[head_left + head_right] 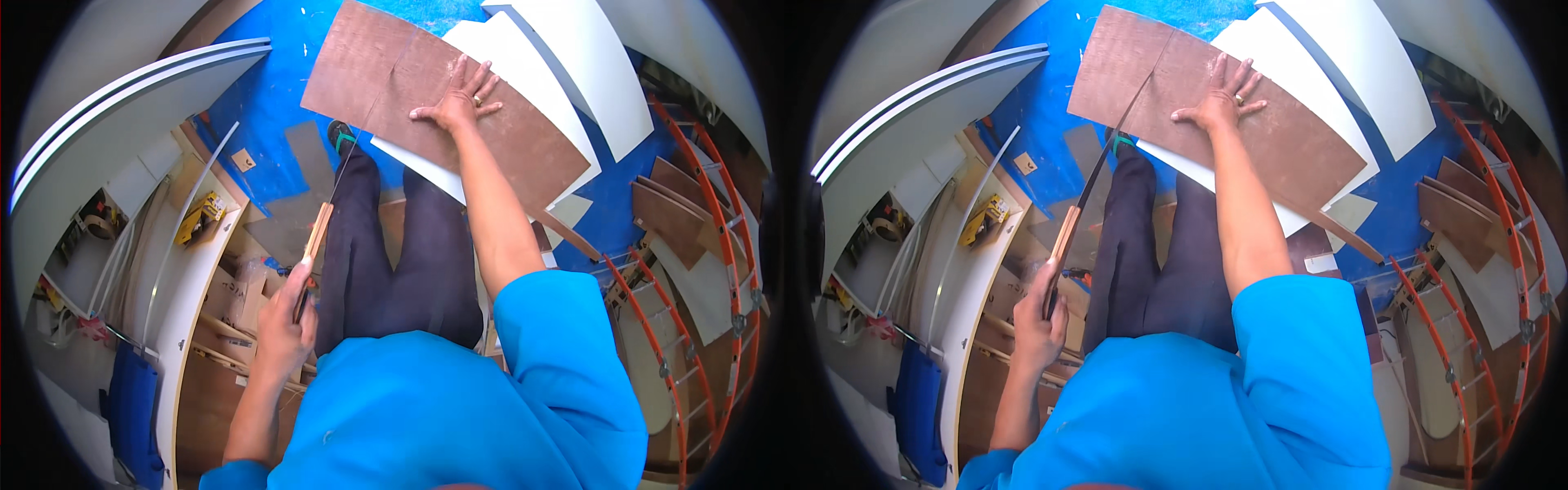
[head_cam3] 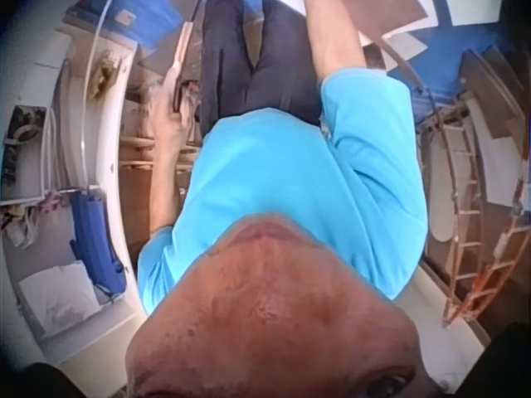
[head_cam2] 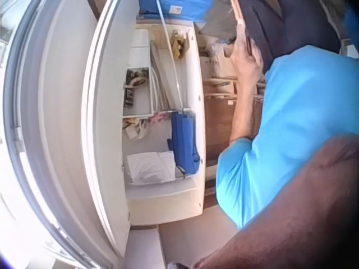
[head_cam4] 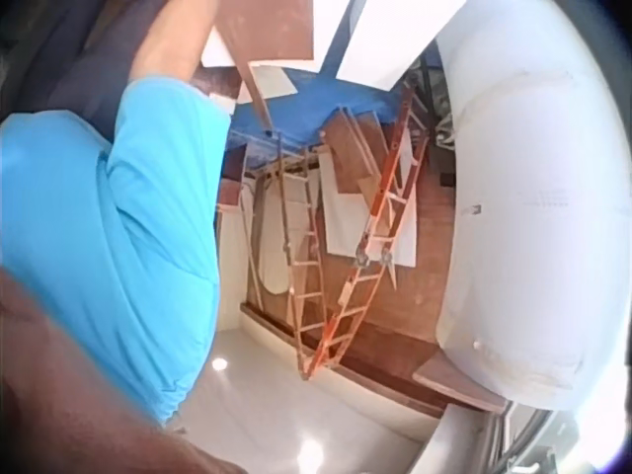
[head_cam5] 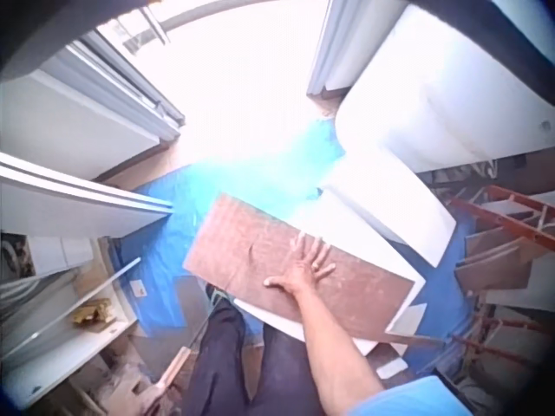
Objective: The person measures a piece of wood with a ruler and pencil, then cuts the wood using a circular saw and a hand saw.
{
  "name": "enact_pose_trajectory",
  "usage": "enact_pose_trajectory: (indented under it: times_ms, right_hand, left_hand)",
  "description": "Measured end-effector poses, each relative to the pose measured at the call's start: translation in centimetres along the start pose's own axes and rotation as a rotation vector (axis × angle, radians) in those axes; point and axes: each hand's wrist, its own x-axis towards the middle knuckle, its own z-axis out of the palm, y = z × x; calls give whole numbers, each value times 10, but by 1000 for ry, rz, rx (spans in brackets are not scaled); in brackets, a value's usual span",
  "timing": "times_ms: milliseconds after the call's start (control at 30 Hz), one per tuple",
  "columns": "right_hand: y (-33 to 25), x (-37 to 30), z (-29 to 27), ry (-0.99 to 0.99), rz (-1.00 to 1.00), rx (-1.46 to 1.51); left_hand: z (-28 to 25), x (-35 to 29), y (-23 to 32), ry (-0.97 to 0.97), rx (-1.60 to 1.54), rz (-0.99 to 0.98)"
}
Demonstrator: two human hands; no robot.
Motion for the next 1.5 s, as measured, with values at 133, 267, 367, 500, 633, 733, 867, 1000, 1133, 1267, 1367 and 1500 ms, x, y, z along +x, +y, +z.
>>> enact_pose_trajectory:
  times_ms: [133,267,367,500,633,733,867,1000,1133,1267,1367,1500]
  right_hand:
    - [-14,10,-6,29,-49,13]
    - [-28,21,-6,37,-88,2]
    - [-16,11,1,35,-69,-12]
    - [-2,0,-3,-15,-9,-15]
    - [-10,10,-3,32,-22,5]
    - [-11,7,-6,8,-34,18]
    - [-29,22,-7,30,-72,-10]
    - [-13,-8,9,-25,-39,-10]
    - [5,0,7,-7,-14,-21]
    - [-4,11,2,41,-47,5]
    - [0,9,2,57,-68,55]
    - [-25,2,1,26,-100,22]
  left_hand:
    - [62,193,-27,124,20,265]
    - [83,318,7,303,-11,457]
    - [77,258,13,262,-1,476]
    - [23,65,34,56,-64,201]
    - [2,4,18,46,14,131]
    - [43,113,-28,184,97,324]
    - [74,279,1,227,-27,308]
    - [52,202,27,127,-31,255]
    - [10,26,6,53,-5,170]
    - [7,7,-6,42,6,75]
    - [60,160,-21,91,-14,252]
    - [86,293,-2,289,4,337]
